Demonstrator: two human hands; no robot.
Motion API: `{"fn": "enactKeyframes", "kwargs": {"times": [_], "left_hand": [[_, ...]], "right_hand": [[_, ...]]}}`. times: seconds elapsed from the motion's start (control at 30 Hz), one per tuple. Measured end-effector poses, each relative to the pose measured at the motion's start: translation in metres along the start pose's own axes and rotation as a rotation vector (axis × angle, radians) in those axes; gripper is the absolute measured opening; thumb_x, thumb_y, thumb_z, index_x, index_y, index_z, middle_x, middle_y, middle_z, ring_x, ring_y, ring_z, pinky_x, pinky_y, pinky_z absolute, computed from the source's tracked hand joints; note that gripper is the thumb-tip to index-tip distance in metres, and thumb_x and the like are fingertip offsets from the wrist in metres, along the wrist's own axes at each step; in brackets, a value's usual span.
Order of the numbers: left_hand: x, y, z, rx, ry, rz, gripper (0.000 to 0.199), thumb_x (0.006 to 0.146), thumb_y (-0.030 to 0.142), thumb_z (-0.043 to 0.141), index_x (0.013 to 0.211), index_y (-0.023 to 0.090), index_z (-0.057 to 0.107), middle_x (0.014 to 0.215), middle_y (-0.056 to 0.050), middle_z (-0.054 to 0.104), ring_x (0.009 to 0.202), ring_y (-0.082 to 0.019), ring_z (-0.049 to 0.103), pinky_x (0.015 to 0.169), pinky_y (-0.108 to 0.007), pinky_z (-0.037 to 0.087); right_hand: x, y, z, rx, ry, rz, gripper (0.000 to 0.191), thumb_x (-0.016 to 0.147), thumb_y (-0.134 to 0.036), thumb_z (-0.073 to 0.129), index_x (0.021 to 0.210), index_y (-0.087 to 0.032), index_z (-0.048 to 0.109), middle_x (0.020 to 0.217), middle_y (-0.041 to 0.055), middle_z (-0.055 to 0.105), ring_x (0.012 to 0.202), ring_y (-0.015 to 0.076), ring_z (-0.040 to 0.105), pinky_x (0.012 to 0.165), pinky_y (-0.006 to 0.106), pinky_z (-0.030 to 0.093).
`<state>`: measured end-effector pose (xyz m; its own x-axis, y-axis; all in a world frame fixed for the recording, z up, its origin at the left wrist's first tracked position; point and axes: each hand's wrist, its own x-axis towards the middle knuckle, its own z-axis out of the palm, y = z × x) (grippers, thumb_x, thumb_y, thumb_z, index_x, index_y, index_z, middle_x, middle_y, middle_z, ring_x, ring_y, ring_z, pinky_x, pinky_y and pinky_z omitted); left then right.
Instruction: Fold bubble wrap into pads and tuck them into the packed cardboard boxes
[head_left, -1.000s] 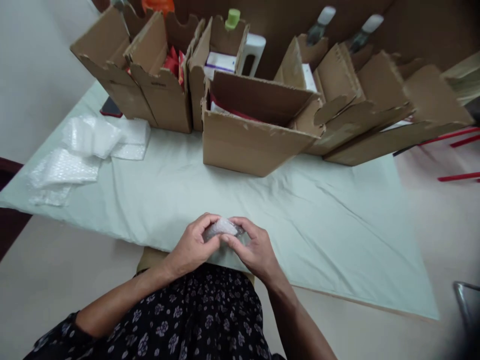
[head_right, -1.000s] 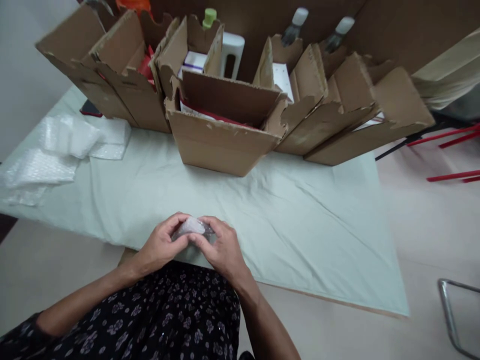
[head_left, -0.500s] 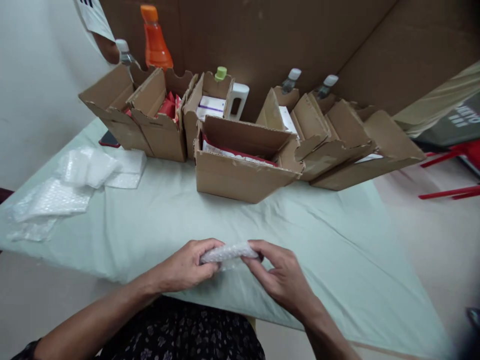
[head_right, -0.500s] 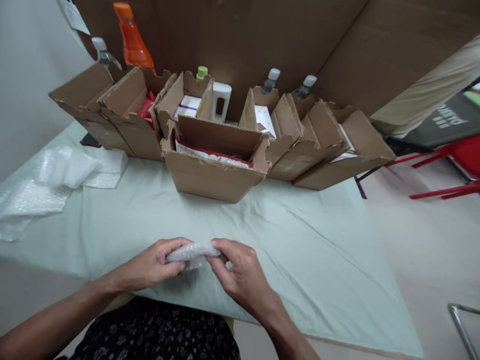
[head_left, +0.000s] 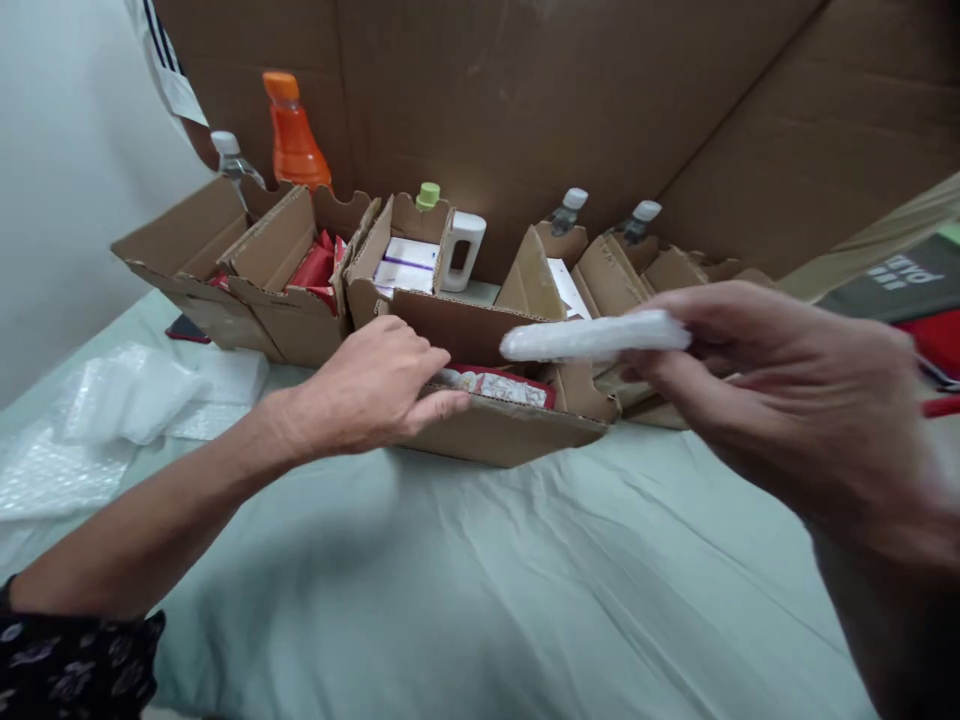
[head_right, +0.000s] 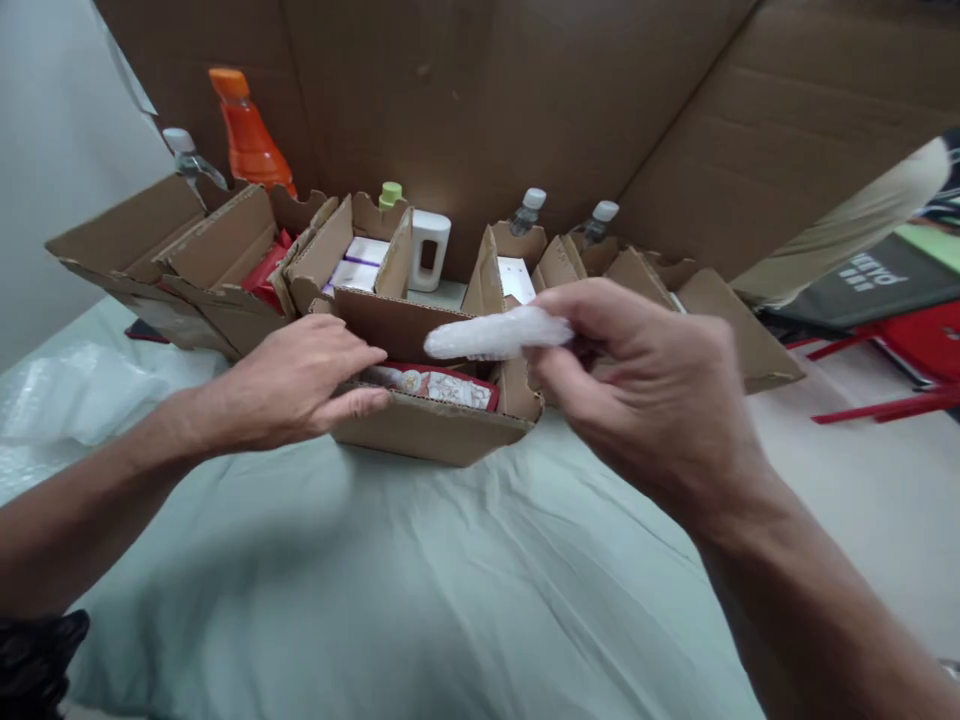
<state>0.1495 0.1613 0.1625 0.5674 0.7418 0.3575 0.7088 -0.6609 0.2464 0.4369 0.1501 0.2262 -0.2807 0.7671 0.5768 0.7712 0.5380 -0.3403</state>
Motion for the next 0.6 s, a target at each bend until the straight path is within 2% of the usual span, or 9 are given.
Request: {"fn": "enactKeyframes", "kwargs": {"times": [0.07,0.13,0.23,0.4,0.6], "left_hand": [[-0.002,0.001,0.006,0.073,-0.015,0.061,0.039,0.099,0.051,0.054,0.091,0.020,0.075,0.078,-0.005,0.068,0.082,-0.025,0.067,0.086,-0.042,0.052],[-0.008,0.004,0.009,0.091,0.042,0.130,0.035,0.101,0.045,0.053,0.091,0.019,0.075,0.079,-0.006,0.070,0.080,-0.024,0.066,0.082,-0.040,0.050],[-0.015,0.007,0.009,0.068,0.099,0.209,0.029,0.099,0.036,0.056,0.090,0.016,0.075,0.079,-0.007,0.072,0.077,-0.023,0.065,0.078,-0.041,0.049],[-0.015,0.006,0.009,0.053,0.122,0.224,0.023,0.094,0.032,0.060,0.088,0.016,0.075,0.079,-0.008,0.074,0.075,-0.024,0.064,0.075,-0.042,0.048],[-0.014,0.005,0.010,0.071,0.138,0.221,0.022,0.093,0.032,0.060,0.088,0.017,0.075,0.075,-0.007,0.072,0.073,-0.023,0.064,0.074,-0.040,0.048]], "right_hand": [[0.013,0.003,0.015,-0.014,-0.078,-0.084,0.014,0.094,-0.025,0.060,0.094,-0.022,0.074,0.065,-0.0041,0.063,0.055,0.0077,0.048,0.054,0.027,0.034],[0.023,0.005,0.028,-0.016,-0.145,-0.131,0.015,0.090,-0.018,0.059,0.090,-0.021,0.074,0.059,-0.0055,0.057,0.050,0.0075,0.043,0.052,0.026,0.032],[0.035,0.000,0.044,-0.089,-0.260,-0.192,0.013,0.084,-0.015,0.061,0.085,-0.021,0.073,0.055,-0.0048,0.053,0.047,0.0096,0.041,0.052,0.028,0.029],[0.050,-0.020,0.067,-0.295,-0.442,-0.271,0.013,0.085,-0.018,0.059,0.080,-0.021,0.070,0.057,-0.0018,0.056,0.050,0.0132,0.045,0.053,0.029,0.024],[0.060,-0.032,0.079,-0.464,-0.654,-0.308,0.011,0.083,-0.017,0.063,0.082,-0.020,0.073,0.067,0.0034,0.070,0.061,0.0181,0.061,0.057,0.029,0.032]]}}
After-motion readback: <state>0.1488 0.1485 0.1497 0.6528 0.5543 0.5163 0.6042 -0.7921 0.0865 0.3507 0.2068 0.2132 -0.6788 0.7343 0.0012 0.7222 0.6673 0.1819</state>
